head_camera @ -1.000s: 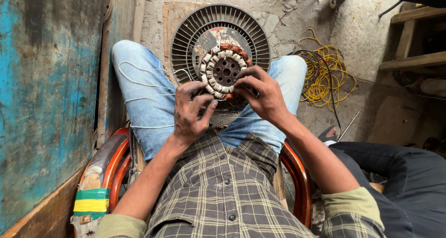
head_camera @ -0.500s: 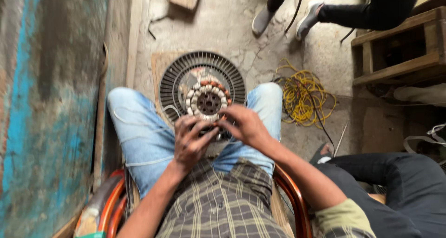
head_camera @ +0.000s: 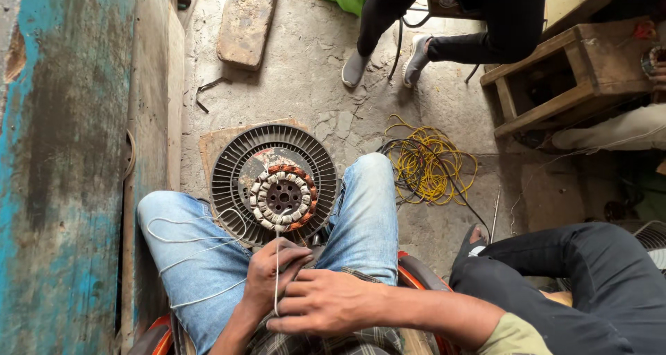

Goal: The person sits cross-legged on a chair and repeatedly ties white string around the copper windings of a motor stator resting on their lap. They pull the string tight and adjust the coils with both hands throughout the clip.

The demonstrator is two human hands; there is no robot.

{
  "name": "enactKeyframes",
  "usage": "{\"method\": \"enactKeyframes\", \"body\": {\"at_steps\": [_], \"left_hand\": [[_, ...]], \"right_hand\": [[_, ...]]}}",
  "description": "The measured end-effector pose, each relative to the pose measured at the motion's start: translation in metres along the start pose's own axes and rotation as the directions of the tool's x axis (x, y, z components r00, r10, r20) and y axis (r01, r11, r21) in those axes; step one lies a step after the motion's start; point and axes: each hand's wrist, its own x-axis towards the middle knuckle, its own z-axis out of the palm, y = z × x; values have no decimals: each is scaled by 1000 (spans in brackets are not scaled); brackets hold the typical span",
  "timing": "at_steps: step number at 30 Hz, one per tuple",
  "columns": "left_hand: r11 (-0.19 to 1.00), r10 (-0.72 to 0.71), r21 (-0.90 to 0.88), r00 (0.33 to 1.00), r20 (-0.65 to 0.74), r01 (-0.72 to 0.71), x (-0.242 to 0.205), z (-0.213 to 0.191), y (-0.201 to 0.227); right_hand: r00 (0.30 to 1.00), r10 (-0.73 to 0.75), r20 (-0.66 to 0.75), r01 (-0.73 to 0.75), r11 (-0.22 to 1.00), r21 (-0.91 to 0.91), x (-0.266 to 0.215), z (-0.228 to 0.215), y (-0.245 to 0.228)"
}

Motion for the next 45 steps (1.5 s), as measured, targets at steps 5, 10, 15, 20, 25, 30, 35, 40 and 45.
{"method": "enactKeyframes", "body": {"at_steps": [5,10,15,20,25,30,35,40,45], "left_hand": [[989,107,65,947,301,-132,-1,3,-3],[947,-40,-278,918,395,160,-14,19,-2],[633,154,-734,889,432,246,-21,11,-6],[425,25,-835,918,396,349,-24,-3,7],[357,-379,-675,761,527,645,-16,-22,14],[287,-393,-722,765,510,629,-14,-23,2],[507,-533,-623,785,316,595,-19,-15,-10],[623,-479,-562,833,276,544,-17,-16,-3],[585,-491,-597,825,279,549,-18,-22,6]], "right_hand": [[999,-11,-46,11,1000,-14,5,11,5],[998,-36,-49,35,999,-18,-4,-5,-3],[959,127,-255,-107,990,91,-19,-48,17],[969,181,-166,-172,983,71,-38,-38,46],[926,340,-162,-327,939,103,-104,-13,61],[673,534,-512,-732,579,-359,-251,-94,88],[173,631,-756,-868,-266,-420,-330,-146,79],[410,699,-586,-816,-6,-579,-225,-103,102],[715,644,-272,-683,727,-72,-91,23,96]]}}
